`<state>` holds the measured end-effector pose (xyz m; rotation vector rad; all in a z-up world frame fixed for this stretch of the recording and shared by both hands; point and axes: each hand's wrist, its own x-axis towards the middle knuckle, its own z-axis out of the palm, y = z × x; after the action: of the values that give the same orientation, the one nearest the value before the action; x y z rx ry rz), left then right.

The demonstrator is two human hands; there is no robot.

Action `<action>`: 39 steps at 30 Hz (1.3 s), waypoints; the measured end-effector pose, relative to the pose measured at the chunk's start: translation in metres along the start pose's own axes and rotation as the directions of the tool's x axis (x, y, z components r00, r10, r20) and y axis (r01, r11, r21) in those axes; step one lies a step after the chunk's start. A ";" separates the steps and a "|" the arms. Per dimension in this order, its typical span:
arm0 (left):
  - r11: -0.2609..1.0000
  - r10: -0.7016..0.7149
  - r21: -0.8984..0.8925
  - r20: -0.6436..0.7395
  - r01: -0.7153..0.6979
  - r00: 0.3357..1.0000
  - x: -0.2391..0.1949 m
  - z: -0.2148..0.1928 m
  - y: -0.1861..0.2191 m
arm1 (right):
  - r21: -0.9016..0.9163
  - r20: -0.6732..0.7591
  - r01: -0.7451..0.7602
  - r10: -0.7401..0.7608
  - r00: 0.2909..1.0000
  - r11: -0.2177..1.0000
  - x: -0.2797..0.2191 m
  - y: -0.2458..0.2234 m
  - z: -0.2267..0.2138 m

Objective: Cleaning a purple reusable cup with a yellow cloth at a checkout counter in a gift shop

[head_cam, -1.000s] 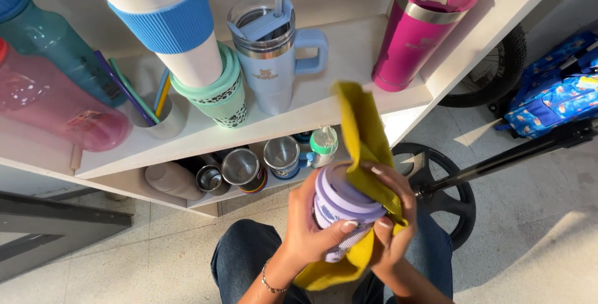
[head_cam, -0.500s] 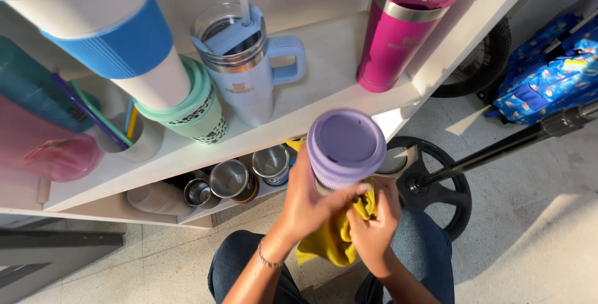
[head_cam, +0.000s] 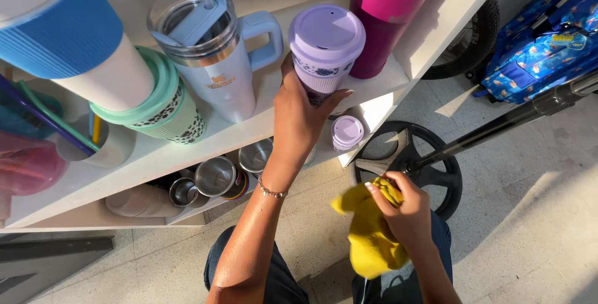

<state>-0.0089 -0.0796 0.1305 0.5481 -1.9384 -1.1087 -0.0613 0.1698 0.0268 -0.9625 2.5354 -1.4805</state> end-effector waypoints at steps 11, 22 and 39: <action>0.922 0.348 0.266 -0.251 -0.282 0.903 -0.096 0.019 0.006 | -0.232 0.260 0.076 -0.014 0.966 0.970 0.065 0.040 0.085; 0.987 -0.154 -0.048 -0.006 0.153 0.988 -0.153 0.066 -0.094 | -0.390 -0.060 0.127 -0.163 0.985 0.912 0.057 0.166 0.165; 0.977 -0.209 0.128 0.477 0.168 0.854 -0.126 0.111 -0.190 | -0.411 0.127 0.517 -0.514 0.848 0.751 0.051 0.199 0.132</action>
<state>-0.0328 -0.0346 -0.1178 0.5479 -2.4163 -1.4011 -0.1539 0.1097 -0.1908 -1.8594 2.7916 -0.9701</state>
